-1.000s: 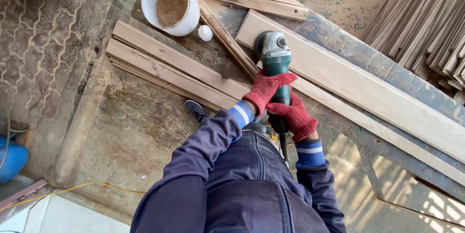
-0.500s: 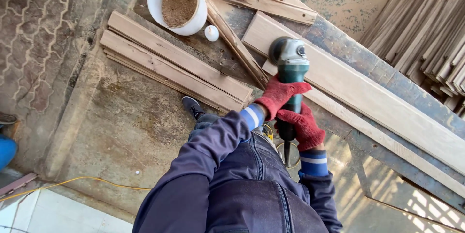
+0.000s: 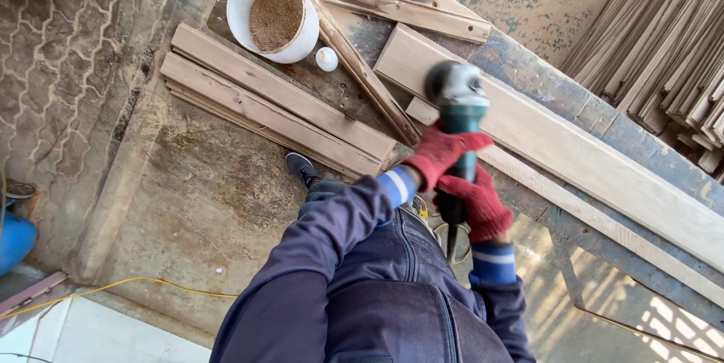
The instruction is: Sanding a long wooden plank using an angle grinder with a sanding disc.
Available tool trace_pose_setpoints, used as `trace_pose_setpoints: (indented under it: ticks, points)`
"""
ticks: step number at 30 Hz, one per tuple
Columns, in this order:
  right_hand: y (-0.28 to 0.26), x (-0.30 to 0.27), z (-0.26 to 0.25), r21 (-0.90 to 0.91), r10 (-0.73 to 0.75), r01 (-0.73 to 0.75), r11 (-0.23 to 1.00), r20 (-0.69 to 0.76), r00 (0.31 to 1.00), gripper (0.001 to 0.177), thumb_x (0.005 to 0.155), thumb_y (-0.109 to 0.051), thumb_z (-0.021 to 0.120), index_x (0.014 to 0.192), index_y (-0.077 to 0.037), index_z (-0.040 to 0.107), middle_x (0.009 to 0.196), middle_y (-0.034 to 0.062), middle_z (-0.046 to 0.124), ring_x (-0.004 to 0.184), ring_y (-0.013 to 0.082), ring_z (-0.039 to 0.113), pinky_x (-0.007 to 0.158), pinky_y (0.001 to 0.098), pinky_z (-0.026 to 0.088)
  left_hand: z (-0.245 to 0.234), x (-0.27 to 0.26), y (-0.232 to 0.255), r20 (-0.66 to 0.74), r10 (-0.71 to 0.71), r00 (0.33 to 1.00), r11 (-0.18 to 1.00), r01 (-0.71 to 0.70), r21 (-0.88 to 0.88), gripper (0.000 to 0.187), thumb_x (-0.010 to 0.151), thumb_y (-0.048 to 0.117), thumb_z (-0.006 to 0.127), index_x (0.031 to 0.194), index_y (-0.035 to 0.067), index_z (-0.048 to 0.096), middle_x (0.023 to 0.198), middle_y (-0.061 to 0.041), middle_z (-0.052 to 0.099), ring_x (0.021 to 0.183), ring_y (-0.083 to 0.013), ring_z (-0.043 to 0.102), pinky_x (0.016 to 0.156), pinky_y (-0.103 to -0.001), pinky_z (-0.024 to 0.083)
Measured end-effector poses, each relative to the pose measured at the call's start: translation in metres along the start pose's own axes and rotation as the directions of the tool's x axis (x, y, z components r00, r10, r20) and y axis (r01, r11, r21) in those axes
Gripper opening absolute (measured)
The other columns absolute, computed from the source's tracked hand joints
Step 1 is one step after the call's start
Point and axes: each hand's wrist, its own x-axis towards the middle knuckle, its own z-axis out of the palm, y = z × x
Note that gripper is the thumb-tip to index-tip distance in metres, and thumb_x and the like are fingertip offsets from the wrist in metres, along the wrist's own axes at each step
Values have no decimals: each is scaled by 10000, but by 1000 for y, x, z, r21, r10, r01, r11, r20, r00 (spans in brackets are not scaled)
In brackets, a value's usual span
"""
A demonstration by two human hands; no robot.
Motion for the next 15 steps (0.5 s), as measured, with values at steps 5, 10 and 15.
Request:
trace_pose_setpoints:
  ticks: [5,10,15]
  points:
    - [0,-22,-9,38,-7,11,999,-121,993,428,612,-179,905,935,-26,670,731,146,602,655,264,648,578,369,553,20,-1,-6,128,-26,991,994,13,106,684,516,376,944,1103,112,711,879,-119,738,934,-282,734,959,-437,560]
    - [-23,-7,23,-175,8,-11,985,-20,1000,578,526,-307,965,1011,-84,742,845,146,665,818,274,661,765,399,556,-17,8,7,-33,19,999,1000,-19,-9,564,561,341,950,1034,118,737,792,-115,726,830,-261,747,825,-452,604]
    - [-31,30,51,-136,-16,37,990,148,989,523,551,-238,959,976,-57,713,777,170,665,698,295,689,616,413,600,-68,22,25,-123,13,992,982,-35,-183,521,565,225,968,1001,79,722,747,-144,726,746,-268,765,698,-423,649]
